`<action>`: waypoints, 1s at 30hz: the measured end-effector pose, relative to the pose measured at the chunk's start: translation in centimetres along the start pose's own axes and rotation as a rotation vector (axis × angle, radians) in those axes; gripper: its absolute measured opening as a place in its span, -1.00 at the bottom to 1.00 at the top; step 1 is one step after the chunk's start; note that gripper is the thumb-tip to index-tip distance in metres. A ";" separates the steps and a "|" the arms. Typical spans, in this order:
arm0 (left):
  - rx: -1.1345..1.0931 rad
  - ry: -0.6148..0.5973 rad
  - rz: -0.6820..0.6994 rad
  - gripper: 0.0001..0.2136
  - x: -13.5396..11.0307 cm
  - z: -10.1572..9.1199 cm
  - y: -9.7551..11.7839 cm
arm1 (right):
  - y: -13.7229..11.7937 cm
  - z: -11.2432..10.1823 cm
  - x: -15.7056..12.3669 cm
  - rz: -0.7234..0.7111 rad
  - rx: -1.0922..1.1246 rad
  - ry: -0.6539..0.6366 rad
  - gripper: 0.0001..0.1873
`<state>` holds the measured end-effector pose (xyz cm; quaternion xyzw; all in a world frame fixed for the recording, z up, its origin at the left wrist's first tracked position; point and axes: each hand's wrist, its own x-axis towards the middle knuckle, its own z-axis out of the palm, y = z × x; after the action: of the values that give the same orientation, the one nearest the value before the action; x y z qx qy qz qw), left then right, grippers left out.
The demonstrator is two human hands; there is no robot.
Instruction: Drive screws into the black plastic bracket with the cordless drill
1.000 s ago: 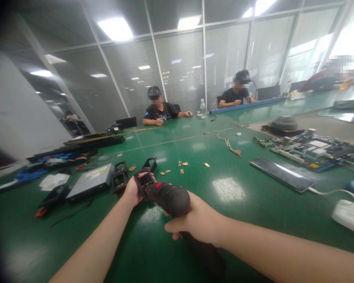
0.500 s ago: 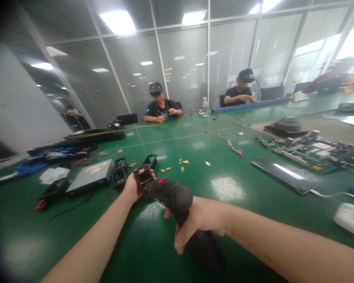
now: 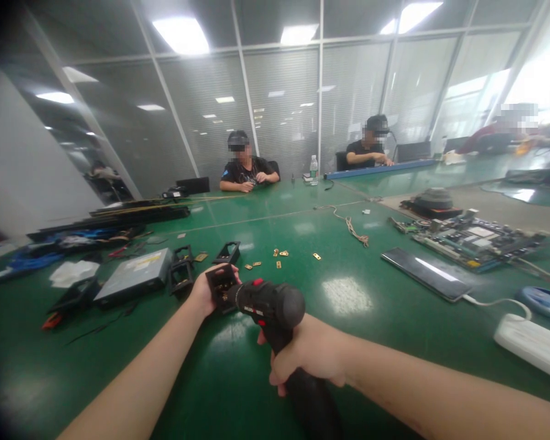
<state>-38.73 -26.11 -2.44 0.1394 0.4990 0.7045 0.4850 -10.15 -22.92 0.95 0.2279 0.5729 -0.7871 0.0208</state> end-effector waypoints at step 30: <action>0.026 0.067 -0.037 -0.80 0.4 -0.5 0.3 | -0.4 2.7 -1.4 -0.229 -0.281 0.066 -0.75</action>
<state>-39.45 -26.03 -2.50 0.1128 0.5264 0.6933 0.4791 -9.91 -25.52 2.52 0.1816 0.6997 -0.6887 -0.0563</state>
